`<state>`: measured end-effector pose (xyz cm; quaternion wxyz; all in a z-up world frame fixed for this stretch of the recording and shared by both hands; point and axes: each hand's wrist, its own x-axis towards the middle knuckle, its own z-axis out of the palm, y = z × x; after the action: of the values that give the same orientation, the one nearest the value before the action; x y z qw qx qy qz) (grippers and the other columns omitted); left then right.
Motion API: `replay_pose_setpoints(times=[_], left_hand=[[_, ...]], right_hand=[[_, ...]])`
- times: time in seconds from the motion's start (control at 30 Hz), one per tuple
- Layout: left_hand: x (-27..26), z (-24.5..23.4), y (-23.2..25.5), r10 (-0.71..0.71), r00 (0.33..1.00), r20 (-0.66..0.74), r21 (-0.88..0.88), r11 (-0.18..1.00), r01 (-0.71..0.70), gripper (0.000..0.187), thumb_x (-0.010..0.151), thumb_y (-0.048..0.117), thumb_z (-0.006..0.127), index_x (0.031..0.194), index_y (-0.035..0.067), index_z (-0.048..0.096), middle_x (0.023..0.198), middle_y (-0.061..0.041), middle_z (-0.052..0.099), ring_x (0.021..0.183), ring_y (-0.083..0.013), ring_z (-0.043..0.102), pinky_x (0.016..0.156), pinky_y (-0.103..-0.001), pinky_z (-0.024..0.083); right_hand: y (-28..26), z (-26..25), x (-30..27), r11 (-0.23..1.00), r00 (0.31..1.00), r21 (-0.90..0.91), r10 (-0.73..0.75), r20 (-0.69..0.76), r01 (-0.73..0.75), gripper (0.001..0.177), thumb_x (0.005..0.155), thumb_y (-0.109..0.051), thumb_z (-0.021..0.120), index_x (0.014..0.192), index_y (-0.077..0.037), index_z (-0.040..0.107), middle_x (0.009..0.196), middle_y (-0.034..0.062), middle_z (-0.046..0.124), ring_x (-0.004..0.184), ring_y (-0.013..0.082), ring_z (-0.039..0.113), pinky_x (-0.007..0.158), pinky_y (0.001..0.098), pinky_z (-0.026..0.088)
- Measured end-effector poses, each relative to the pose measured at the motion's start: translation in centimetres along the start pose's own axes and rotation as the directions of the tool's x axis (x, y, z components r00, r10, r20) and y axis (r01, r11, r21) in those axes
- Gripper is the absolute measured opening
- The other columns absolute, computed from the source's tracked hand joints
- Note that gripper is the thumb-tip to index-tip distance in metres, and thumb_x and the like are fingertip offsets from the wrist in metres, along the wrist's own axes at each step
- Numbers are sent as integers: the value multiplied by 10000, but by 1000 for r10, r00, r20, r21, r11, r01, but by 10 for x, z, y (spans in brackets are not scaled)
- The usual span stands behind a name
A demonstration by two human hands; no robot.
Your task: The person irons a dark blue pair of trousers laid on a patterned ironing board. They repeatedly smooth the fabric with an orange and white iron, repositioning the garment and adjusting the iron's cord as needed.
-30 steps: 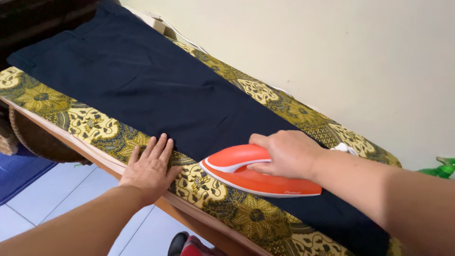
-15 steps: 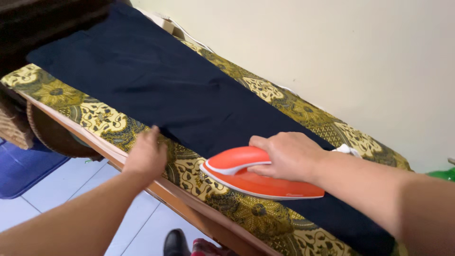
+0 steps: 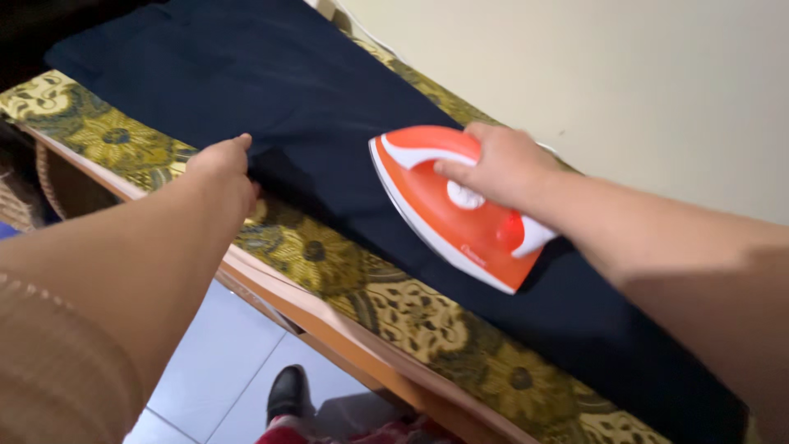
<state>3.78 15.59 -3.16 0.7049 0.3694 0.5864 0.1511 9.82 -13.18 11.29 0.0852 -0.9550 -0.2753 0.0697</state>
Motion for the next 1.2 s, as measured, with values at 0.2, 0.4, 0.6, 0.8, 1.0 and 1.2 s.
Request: replay_pose_setpoints(times=[0.2,0.4,0.6,0.8,1.0,1.2], left_hand=[[30,-30,47,120,985,-120,5,993,-121,288,809,187,647,1030,39,534,998,-104,558,832,-219,569,701,-332,519],[45,-36,49,141,990,-19,-76,987,-143,244,812,134,637,1012,34,540,1022,-101,558,845,-224,582,713,-322,542],[30,-37,42,269,962,-38,70,961,-266,332,809,150,612,1098,38,493,1040,-115,565,875,-245,590,738,-359,508],[6,-25,24,505,844,-180,339,837,-429,636,763,92,565,1320,111,259,1202,-165,457,1028,-295,521,863,-408,425],[-53,-1,-22,916,218,338,649,-59,-759,628,777,208,660,1320,114,358,1378,-214,301,1246,-393,302,962,-507,303],[-123,33,-91,457,57,888,287,-453,-844,507,712,307,621,1184,172,496,1372,-168,278,1285,-370,183,1003,-493,197]], right_hand=[[-22,0,-34,951,926,-264,-50,375,158,416,740,-475,535,1058,-210,500,700,72,671,664,256,668,657,375,526],[-24,6,-38,971,975,-216,-53,217,101,455,675,-476,605,1029,-200,535,677,117,654,692,316,631,624,419,483],[-44,17,-21,968,990,-243,-34,134,66,433,719,-488,597,999,-165,531,685,145,643,699,320,627,634,418,485],[-35,13,-31,982,988,-187,12,157,18,429,722,-468,589,1026,-170,536,684,126,647,693,312,631,629,413,485],[23,5,-61,971,984,-213,137,117,-110,509,680,-491,602,1091,-199,530,736,136,642,751,324,619,654,428,480],[118,-12,-99,908,970,-350,242,-5,-229,505,692,-549,590,1049,-193,558,756,155,660,789,328,628,728,402,488]])
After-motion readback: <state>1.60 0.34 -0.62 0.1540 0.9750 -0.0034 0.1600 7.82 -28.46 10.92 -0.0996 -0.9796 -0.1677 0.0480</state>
